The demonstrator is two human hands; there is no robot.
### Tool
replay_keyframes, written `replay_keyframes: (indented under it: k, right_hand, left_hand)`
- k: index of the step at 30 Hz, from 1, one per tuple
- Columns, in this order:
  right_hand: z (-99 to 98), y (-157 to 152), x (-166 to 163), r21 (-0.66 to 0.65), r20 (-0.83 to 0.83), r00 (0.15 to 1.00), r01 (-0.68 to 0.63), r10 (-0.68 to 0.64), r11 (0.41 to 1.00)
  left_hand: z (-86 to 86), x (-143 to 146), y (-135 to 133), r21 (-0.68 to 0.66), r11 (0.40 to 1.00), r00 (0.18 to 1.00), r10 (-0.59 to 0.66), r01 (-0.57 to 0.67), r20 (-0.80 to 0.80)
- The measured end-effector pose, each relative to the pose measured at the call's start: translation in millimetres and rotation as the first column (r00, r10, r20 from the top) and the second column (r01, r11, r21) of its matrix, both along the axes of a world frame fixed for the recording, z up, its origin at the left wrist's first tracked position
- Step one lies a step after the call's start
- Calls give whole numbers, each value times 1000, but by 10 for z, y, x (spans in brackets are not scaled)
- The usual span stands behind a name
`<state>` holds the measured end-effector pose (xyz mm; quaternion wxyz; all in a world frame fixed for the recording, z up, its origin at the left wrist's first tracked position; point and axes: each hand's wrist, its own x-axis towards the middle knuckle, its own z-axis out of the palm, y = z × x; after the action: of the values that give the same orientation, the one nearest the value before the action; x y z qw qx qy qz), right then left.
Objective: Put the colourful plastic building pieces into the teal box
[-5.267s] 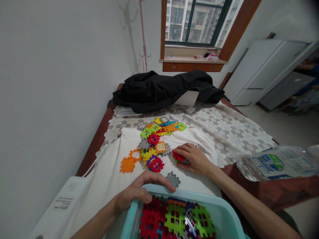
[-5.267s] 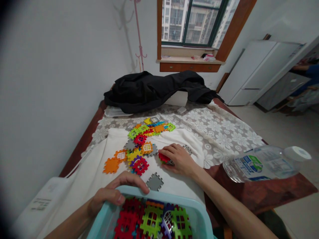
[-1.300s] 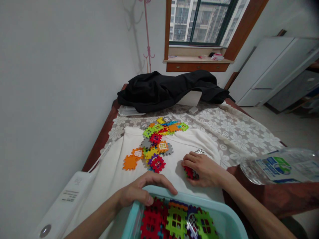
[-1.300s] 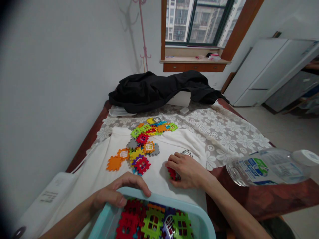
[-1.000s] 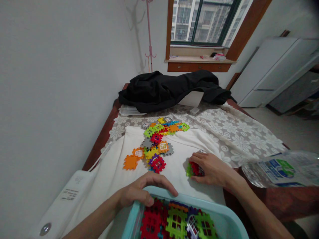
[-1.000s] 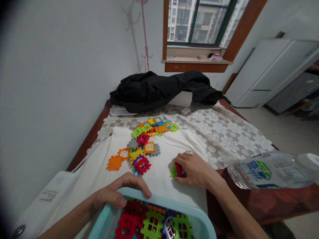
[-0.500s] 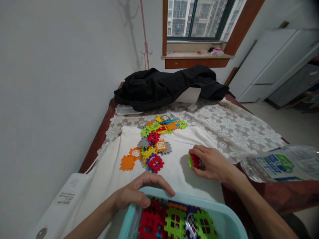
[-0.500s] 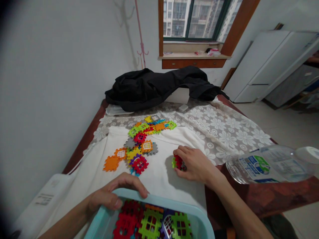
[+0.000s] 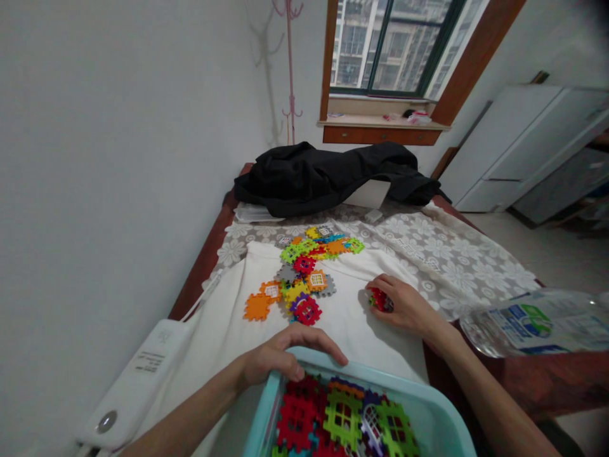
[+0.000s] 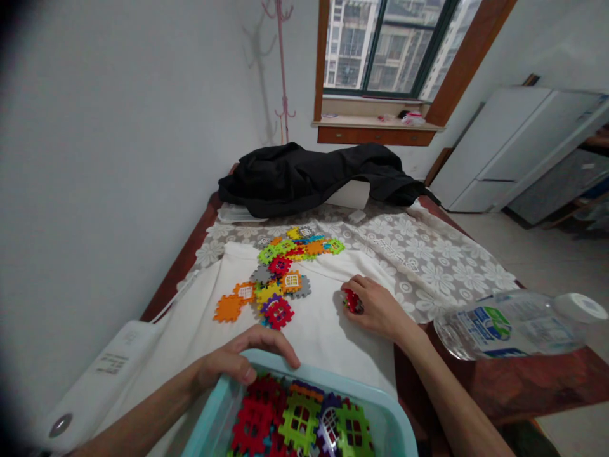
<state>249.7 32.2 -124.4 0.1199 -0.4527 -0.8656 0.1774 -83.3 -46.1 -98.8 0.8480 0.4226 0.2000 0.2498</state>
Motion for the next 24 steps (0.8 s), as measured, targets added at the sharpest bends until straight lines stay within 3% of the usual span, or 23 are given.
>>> replay_keyframes:
  k: [5, 12, 18, 24]
  right_hand:
    - [24, -17, -258, 3, -116, 990, -76, 75, 997]
    - [-35, -200, -1086, 128, -277, 944, -147, 178, 981]
    - [-276, -194, -1572, 299, -61, 987, -125, 150, 946]
    - [-275, -221, -1582, 235, 58, 988, -153, 143, 960]
  left_hand:
    - [-35, 81, -6, 90, 996, 1000, 5, -5, -1]
    - [-91, 110, 24, 185, 983, 1000, -12, 9, 14]
    - [-130, 117, 36, 260, 965, 1000, -21, 17, 12]
    - [-131, 122, 44, 244, 969, 998, -42, 29, 48]
